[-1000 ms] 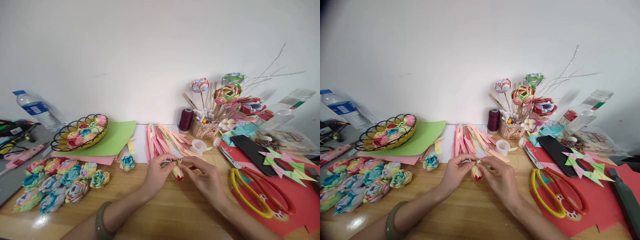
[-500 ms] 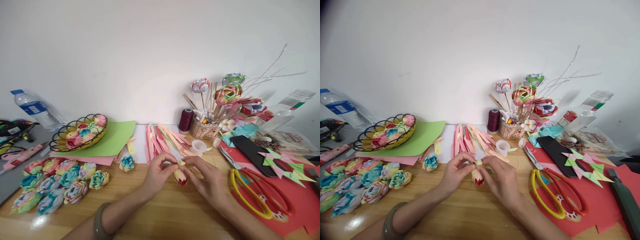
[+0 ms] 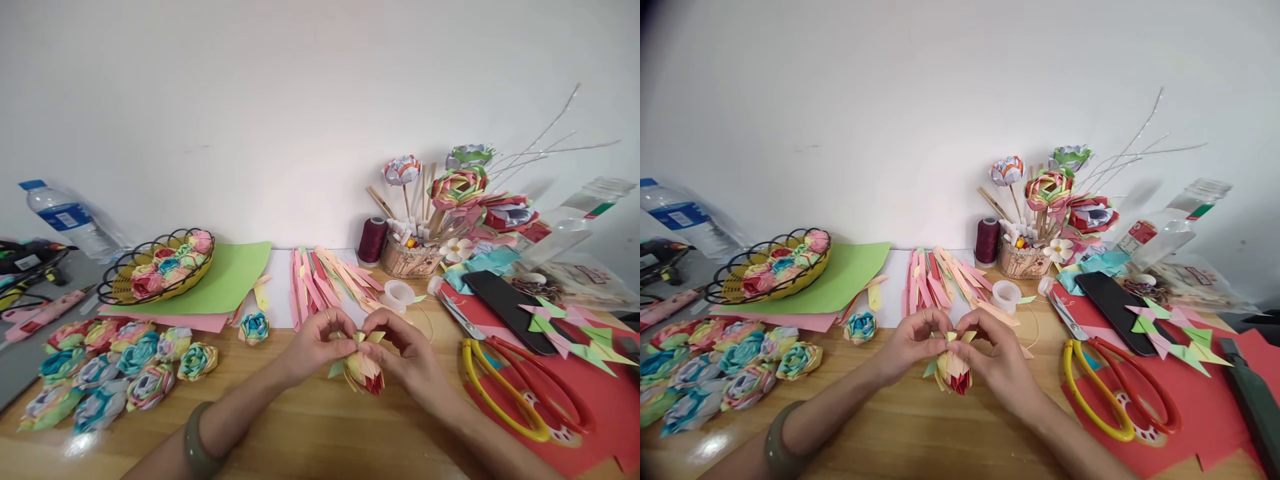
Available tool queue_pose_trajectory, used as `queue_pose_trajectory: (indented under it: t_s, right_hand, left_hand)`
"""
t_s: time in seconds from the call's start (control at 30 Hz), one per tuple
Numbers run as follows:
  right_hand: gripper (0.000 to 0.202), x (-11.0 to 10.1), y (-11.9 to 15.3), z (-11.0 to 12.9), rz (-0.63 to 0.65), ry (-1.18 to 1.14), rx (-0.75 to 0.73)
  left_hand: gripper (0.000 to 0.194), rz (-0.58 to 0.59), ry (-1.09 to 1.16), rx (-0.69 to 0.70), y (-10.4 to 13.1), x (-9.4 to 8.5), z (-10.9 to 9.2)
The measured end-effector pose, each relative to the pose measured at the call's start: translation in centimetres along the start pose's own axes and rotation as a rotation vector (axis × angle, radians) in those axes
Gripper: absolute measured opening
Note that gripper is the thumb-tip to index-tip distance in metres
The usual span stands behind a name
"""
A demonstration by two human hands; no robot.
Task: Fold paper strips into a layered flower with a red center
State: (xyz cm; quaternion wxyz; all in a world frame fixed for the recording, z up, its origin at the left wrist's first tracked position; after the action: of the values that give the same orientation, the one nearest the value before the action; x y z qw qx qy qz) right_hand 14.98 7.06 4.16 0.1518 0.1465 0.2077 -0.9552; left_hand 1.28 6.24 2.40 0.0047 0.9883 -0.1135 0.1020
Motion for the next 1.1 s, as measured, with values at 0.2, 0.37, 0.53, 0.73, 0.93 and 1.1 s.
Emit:
queue_pose_trajectory:
  t_s: [0.2,0.37,0.53,0.73,0.93,1.1]
  right_hand:
    - [0.010,-0.1,0.1,0.6,-0.077,0.068,-0.155]
    - [0.006,-0.3,0.3,1.2,-0.127,0.132,-0.298]
    - [0.005,-0.3,0.4,1.3,-0.143,0.173,-0.354]
    - [0.005,-0.3,0.6,1.0,-0.150,0.171,-0.338]
    - [0.009,-0.3,0.4,0.7,-0.099,0.119,-0.309]
    - [0.013,-0.1,-0.1,0.3,0.012,0.038,-0.142]
  left_hand:
    - [0.018,-0.003,-0.095,0.109,0.0,-0.2,-0.1]
    - [0.013,-0.008,-0.170,0.221,0.3,-0.2,-0.2]
    - [0.018,-0.019,-0.224,0.300,0.4,0.0,-0.4]
    - [0.014,-0.015,-0.244,0.336,0.3,0.0,-0.4]
    - [0.007,-0.022,-0.177,0.272,0.3,-0.1,-0.1]
    - [0.012,0.029,-0.088,0.088,0.1,-0.1,0.3]
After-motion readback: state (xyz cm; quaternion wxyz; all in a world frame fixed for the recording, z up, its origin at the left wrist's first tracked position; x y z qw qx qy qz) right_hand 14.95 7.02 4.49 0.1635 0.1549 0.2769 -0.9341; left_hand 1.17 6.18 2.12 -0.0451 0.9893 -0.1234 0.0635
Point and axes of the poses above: each hand's wrist, its own y-axis away from the middle knuckle, its own x-axis out of the palm, z = x × y, the point moved 4 cm from there along -y, towards the middle knuckle, and after that the axes turned 6 degrees about -z, right-handed, at the moved point
